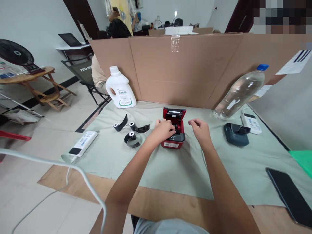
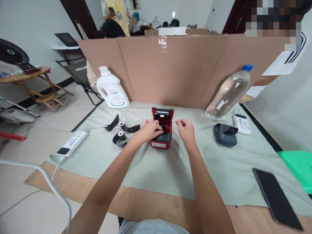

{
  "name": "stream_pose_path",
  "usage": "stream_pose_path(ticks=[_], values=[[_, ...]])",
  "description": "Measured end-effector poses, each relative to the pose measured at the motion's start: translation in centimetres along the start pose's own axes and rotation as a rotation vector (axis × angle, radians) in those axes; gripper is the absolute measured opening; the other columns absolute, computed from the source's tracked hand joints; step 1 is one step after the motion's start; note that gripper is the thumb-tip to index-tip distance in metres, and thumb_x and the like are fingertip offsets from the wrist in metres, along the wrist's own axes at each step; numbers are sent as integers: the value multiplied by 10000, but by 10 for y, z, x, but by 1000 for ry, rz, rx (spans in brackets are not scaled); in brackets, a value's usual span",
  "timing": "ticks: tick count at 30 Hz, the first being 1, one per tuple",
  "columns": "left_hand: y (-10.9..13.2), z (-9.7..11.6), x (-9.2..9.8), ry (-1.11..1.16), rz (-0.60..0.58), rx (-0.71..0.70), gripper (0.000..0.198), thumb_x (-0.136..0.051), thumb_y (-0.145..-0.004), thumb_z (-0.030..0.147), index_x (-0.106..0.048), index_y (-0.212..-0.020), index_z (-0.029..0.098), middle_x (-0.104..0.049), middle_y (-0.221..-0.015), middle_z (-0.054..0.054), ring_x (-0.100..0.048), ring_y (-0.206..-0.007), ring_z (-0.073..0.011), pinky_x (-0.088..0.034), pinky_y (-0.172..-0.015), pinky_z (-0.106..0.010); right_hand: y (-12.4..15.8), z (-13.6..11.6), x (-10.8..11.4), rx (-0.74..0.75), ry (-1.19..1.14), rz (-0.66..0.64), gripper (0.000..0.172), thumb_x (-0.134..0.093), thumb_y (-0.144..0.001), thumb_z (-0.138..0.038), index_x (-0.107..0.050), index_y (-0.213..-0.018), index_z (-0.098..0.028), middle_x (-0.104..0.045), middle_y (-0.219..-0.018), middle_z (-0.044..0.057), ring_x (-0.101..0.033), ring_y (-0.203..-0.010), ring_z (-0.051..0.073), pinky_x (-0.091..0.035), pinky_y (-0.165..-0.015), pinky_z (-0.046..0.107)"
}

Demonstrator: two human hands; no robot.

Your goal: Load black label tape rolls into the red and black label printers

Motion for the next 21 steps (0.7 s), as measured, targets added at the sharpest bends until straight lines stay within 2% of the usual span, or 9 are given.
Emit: stream_pose_path(ticks=[5, 9, 12, 14, 16, 18, 19, 20, 21], values=[[21, 25, 15, -288, 210, -139, 258, -534, -991, 254, -767, -881, 242, -618, -911, -55, -527, -912, -218, -313, -796, -380, -17, 2, -6, 76, -81, 53, 327, -522, -870, -410, -715, -999, -180, -750, -1019, 109, -653, -968, 241, -475, -920, 408], [47, 36, 12, -387, 329, -211, 222, -560, -983, 215, -737, -850, 232, -611, -856, -39, -505, -854, -192, -282, -756, -366, -41, 7, -27, 122, -263, 6, 447, -569, -853, -495, -682, -1186, -219, -701, -1241, 111, -624, -1120, 251, -471, -997, 442], [62, 41, 7, -395, 423, -234, 171, -586, -971, 196, -738, -904, 233, -607, -808, -24, -486, -797, -177, -267, -722, -352, -52, 12, -42, 63, -313, -49, 514, -606, -826, -570, -673, -1218, -244, -684, -1250, 86, -620, -1061, 240, -498, -952, 433], [70, 43, 5, -389, 497, -240, 142, -599, -963, 185, -735, -946, 224, -603, -770, -14, -476, -763, -169, -263, -708, -345, -50, 12, -44, 59, -325, -66, 462, -591, -837, -580, -696, -1132, -240, -707, -1131, 65, -620, -989, 226, -502, -925, 414], [77, 45, 3, -379, 553, -254, 125, -609, -958, 184, -730, -972, 213, -600, -739, -10, -470, -735, -163, -261, -700, -341, -41, 11, -42, 75, -347, -60, 363, -576, -853, -549, -710, -963, -229, -708, -1034, 52, -616, -977, 223, -494, -919, 397], [82, 46, 0, -358, 585, -267, 115, -618, -953, 185, -729, -970, 211, -597, -717, -8, -467, -711, -158, -257, -695, -339, -28, 13, -39, 92, -363, -50, 266, -607, -833, -470, -692, -823, -218, -688, -1083, 62, -606, -1050, 237, -484, -931, 390], [85, 45, -2, -346, 597, -271, 113, -623, -949, 182, -729, -968, 213, -595, -709, -7, -466, -701, -156, -255, -692, -338, -20, 16, -39, 90, -370, -48, 209, -631, -804, -417, -692, -818, -218, -668, -1150, 68, -594, -1097, 246, -481, -942, 391], [88, 44, -3, -334, 606, -274, 113, -628, -944, 177, -731, -969, 217, -592, -700, -6, -467, -694, -154, -255, -690, -337, -13, 20, -40, 74, -381, -51, 178, -646, -770, -364, -700, -867, -224, -643, -1223, 71, -580, -1140, 256, -481, -953, 396], [90, 43, -5, -321, 613, -279, 117, -633, -938, 171, -732, -971, 223, -591, -694, -4, -469, -689, -152, -258, -691, -335, -6, 26, -42, 44, -399, -60, 244, -650, -740, -322, -703, -962, -237, -614, -1289, 73, -570, -1172, 263, -484, -963, 406]])
Point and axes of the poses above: each hand's wrist, its own y-axis away from the middle knuckle, its own x-axis out of the back of the hand, z = x × y, the point moved 7 cm from there along -y, towards the middle knuckle
